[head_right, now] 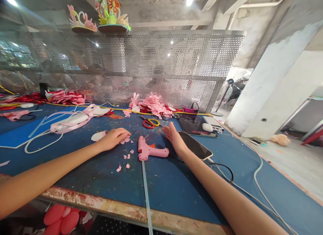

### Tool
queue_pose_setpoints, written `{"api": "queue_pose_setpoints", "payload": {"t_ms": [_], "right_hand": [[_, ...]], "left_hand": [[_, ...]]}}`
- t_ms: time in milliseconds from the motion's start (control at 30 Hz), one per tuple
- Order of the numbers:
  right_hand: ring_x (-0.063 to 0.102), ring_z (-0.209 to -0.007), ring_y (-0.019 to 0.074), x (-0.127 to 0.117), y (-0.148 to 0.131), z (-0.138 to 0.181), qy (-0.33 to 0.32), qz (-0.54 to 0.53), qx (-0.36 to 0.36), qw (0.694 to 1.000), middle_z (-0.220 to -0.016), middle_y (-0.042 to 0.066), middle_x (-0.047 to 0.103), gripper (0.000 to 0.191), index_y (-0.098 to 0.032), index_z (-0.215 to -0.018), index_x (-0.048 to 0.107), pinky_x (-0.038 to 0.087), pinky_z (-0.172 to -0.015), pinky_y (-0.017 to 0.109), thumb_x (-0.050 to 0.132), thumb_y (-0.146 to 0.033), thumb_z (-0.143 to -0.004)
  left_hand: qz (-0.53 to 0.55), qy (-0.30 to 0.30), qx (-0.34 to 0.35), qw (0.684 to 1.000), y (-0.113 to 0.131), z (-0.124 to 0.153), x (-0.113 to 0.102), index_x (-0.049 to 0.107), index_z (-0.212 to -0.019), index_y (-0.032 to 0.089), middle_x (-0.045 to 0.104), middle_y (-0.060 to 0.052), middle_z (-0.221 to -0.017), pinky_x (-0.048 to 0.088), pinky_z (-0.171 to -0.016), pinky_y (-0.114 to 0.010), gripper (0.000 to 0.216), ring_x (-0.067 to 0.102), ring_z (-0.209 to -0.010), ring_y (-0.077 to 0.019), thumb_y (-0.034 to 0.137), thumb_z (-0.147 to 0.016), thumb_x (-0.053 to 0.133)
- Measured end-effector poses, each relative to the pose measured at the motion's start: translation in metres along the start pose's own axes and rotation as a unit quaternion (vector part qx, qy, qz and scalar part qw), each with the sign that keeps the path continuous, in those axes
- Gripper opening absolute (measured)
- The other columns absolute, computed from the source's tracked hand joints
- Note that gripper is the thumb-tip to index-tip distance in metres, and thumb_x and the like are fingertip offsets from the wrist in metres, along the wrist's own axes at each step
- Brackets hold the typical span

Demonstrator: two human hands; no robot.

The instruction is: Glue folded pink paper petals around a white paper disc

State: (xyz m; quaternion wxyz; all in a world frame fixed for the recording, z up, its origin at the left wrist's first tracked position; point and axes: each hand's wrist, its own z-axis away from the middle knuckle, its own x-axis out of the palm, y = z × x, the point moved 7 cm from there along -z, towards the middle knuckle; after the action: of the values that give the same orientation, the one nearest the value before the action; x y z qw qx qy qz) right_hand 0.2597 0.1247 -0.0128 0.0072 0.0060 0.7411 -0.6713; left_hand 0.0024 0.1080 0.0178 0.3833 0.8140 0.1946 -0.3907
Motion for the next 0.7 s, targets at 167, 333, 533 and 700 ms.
{"api": "queue_pose_setpoints", "payload": {"t_ms": [167, 333, 533, 700], "right_hand": [[0.057, -0.102, 0.0199, 0.001, 0.001, 0.001, 0.000, -0.011, 0.008, 1.000, -0.120, 0.008, 0.056, 0.032, -0.018, -0.116, 0.055, 0.048, -0.086, 0.042, 0.051, -0.037, -0.090], [0.058, -0.100, 0.0190, 0.002, 0.001, 0.001, 0.003, -0.021, 0.019, 1.000, -0.118, 0.008, 0.056, 0.030, -0.018, -0.115, 0.055, 0.049, -0.085, 0.041, 0.051, -0.035, -0.091], [0.058, -0.099, 0.0186, 0.003, 0.001, 0.001, 0.006, -0.036, 0.029, 0.999, -0.117, 0.008, 0.057, 0.029, -0.018, -0.114, 0.056, 0.049, -0.085, 0.040, 0.050, -0.036, -0.091], [0.058, -0.100, 0.0187, 0.004, 0.000, 0.002, 0.004, -0.042, 0.032, 0.999, -0.116, 0.008, 0.058, 0.030, -0.018, -0.112, 0.056, 0.048, -0.086, 0.041, 0.050, -0.038, -0.091]], "left_hand": [[0.023, -0.004, 0.007, 1.000, 0.017, 0.004, -0.001, 0.063, -0.098, 0.017, 0.069, -0.006, -0.098, 0.050, -0.075, -0.024, 0.033, 0.066, -0.085, -0.0163, 0.028, -0.093, 0.033], [0.059, -0.028, -0.005, 0.998, 0.020, 0.007, 0.000, 0.058, -0.108, 0.020, 0.070, -0.004, -0.104, 0.048, -0.082, -0.026, 0.031, 0.065, -0.094, -0.0166, 0.028, -0.094, 0.032], [0.056, -0.084, -0.013, 0.995, 0.019, 0.008, 0.008, 0.055, -0.114, 0.020, 0.073, -0.003, -0.096, 0.046, -0.088, -0.028, 0.028, 0.066, -0.095, -0.0172, 0.029, -0.092, 0.039], [0.084, -0.093, 0.004, 0.992, 0.029, 0.010, 0.007, 0.056, -0.113, 0.020, 0.073, -0.001, -0.086, 0.045, -0.085, -0.027, 0.028, 0.067, -0.088, -0.0155, 0.026, -0.093, 0.038]]}}
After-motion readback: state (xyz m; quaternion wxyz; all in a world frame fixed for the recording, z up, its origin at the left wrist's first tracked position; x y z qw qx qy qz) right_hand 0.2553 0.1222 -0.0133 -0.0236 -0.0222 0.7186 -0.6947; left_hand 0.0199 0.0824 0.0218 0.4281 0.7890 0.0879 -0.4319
